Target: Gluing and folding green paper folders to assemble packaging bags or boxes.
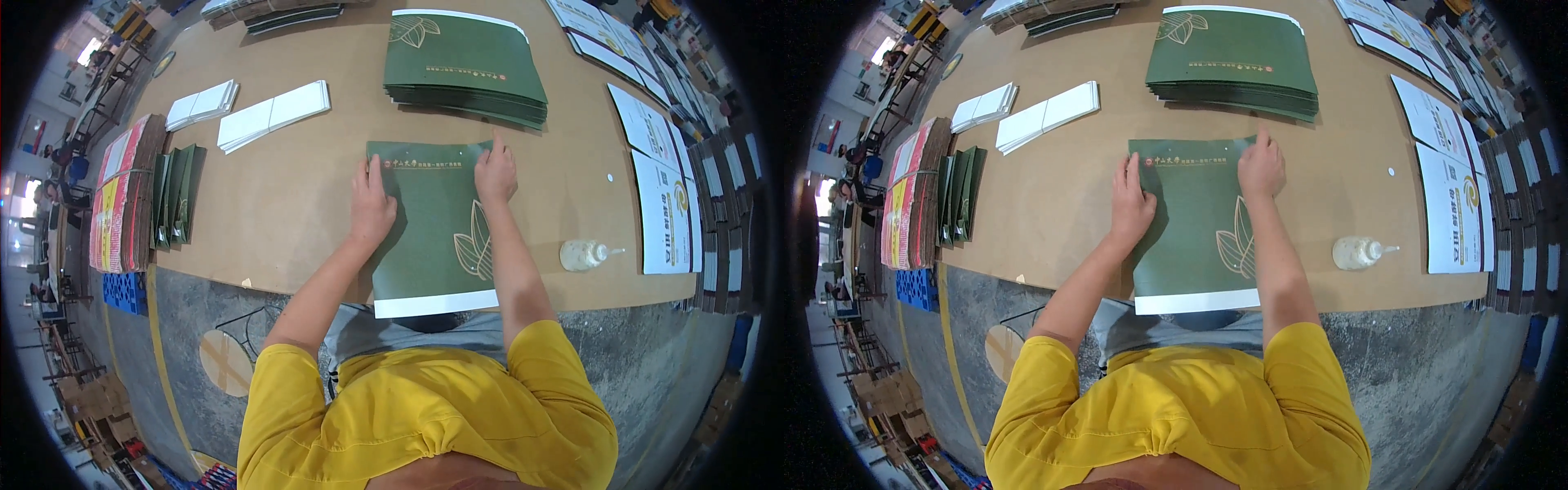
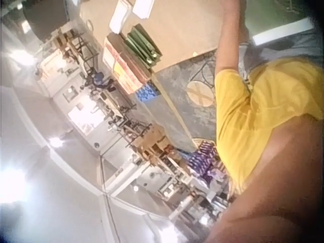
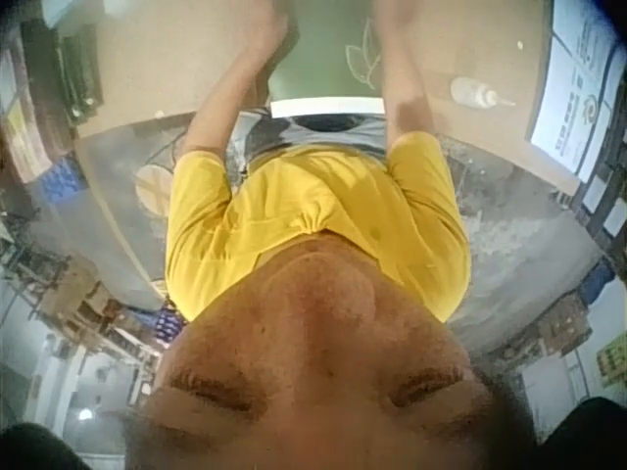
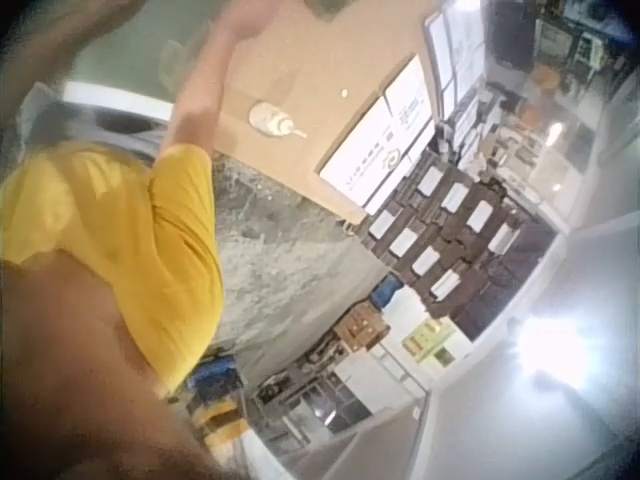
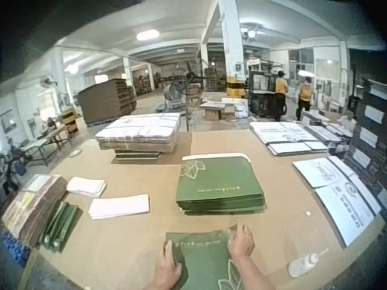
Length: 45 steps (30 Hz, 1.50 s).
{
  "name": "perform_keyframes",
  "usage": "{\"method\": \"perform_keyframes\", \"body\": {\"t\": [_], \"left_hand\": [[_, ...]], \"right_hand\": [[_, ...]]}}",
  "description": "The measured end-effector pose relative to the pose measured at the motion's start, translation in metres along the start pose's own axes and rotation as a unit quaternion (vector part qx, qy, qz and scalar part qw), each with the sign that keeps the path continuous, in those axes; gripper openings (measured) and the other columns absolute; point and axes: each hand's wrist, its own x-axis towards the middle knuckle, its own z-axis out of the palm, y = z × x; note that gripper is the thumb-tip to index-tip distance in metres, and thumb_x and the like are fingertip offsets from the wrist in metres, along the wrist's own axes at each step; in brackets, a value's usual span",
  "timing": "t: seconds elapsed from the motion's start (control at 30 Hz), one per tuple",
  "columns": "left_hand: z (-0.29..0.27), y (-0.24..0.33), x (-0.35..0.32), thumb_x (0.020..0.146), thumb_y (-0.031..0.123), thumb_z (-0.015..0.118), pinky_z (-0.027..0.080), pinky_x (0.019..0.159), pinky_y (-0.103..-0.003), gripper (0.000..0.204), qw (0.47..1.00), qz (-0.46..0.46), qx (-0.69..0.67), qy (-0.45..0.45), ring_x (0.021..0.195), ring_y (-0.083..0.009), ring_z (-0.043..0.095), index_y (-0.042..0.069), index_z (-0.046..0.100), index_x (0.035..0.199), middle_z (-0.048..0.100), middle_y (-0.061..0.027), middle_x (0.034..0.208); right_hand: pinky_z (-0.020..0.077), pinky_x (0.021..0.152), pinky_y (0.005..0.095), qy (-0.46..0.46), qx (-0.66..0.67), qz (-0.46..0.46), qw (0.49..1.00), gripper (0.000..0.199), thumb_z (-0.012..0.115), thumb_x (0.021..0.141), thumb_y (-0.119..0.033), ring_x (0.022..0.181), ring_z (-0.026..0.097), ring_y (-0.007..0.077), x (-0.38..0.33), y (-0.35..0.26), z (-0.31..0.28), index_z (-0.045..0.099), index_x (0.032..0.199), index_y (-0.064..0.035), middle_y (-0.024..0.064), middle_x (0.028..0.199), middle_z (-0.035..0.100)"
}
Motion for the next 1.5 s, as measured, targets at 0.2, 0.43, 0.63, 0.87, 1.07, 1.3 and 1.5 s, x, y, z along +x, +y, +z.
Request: {"method": "perform_keyframes", "body": {"t": [0.2, 0.43, 0.63, 0.87, 1.07, 1.3, 1.5], "left_hand": [[0.001, -0.011, 0.055, 0.082, 0.003, 0.054, 0.046, 0.074, -0.04, 0.029, 0.969, -0.235, -0.061, -0.054, 0.091, -0.0299, 0.06, 0.006, 0.053, 0.111, 0.059, -0.0167, 0.102], [0.03, -0.007, 0.037, 0.079, 0.002, 0.057, 0.043, 0.085, -0.045, 0.032, 0.973, -0.231, 0.0, -0.012, 0.108, -0.0352, 0.053, 0.006, 0.054, 0.111, 0.053, -0.0199, 0.12], [0.051, -0.026, 0.035, 0.087, 0.023, 0.055, 0.023, 0.109, -0.05, 0.052, 0.979, 0.018, 0.19, -0.068, 0.133, -0.041, 0.027, -0.005, 0.043, 0.128, 0.036, -0.0265, 0.139], [0.038, -0.021, 0.031, 0.093, 0.046, 0.042, 0.017, 0.111, -0.05, 0.071, 0.971, 0.002, 0.186, -0.153, 0.136, -0.042, 0.02, -0.007, 0.027, 0.138, 0.025, -0.0282, 0.144], [0.038, -0.011, 0.036, 0.091, 0.046, 0.043, 0.016, 0.11, -0.052, 0.066, 0.968, 0.034, 0.184, -0.169, 0.137, -0.0437, 0.018, 0.006, 0.032, 0.142, 0.022, -0.032, 0.144], [0.043, -0.026, 0.036, 0.091, 0.047, 0.042, 0.017, 0.11, -0.052, 0.06, 0.967, 0.049, 0.206, -0.141, 0.136, -0.0426, 0.02, 0.012, 0.037, 0.14, 0.025, -0.0311, 0.143], [0.035, -0.024, 0.035, 0.09, 0.048, 0.045, 0.016, 0.11, -0.053, 0.063, 0.958, 0.086, 0.252, -0.108, 0.136, -0.0422, 0.02, 0.01, 0.038, 0.139, 0.026, -0.0266, 0.145]], "right_hand": [[0.0492, 0.077, 0.0442, 0.051, -0.024, -0.088, 0.994, 0.039, 0.057, 0.08, -0.012, 0.091, 0.058, 0.0313, -0.003, 0.005, 0.008, 0.054, 0.118, -0.017, 0.0127, 0.095, 0.059], [0.0465, 0.083, 0.0428, 0.02, 0.012, -0.047, 0.999, 0.032, 0.058, 0.079, -0.011, 0.095, 0.057, 0.0297, -0.004, -0.001, -0.001, 0.059, 0.11, -0.0162, 0.01, 0.096, 0.059], [0.0313, 0.101, 0.0496, 0.026, -0.123, -0.212, 0.969, 0.033, 0.054, 0.086, -0.018, 0.119, 0.045, 0.0287, 0.003, 0.016, 0.016, 0.056, 0.117, -0.0094, 0.01, 0.124, 0.052], [0.0133, 0.111, 0.0549, -0.111, -0.17, -0.212, 0.956, 0.078, 0.043, 0.089, -0.057, 0.138, 0.021, 0.0325, -0.01, 0.005, 0.004, 0.034, 0.138, 0.0028, 0.0186, 0.147, 0.028], [0.0122, 0.109, 0.0578, -0.096, -0.184, -0.205, 0.956, 0.087, 0.043, 0.086, -0.062, 0.14, 0.016, 0.0325, -0.006, 0.009, 0.005, 0.027, 0.14, 0.0045, 0.0222, 0.147, 0.025], [0.012, 0.11, 0.0548, -0.154, -0.151, -0.281, 0.935, 0.086, 0.052, 0.084, -0.055, 0.139, 0.014, 0.0373, -0.117, 0.058, -0.059, 0.026, 0.14, 0.0059, 0.0249, 0.148, 0.02], [0.013, 0.11, 0.0536, -0.162, -0.134, -0.27, 0.94, 0.085, 0.055, 0.084, -0.051, 0.138, 0.016, 0.0396, -0.148, 0.072, -0.077, 0.026, 0.14, 0.0054, 0.0263, 0.147, 0.019]]}}
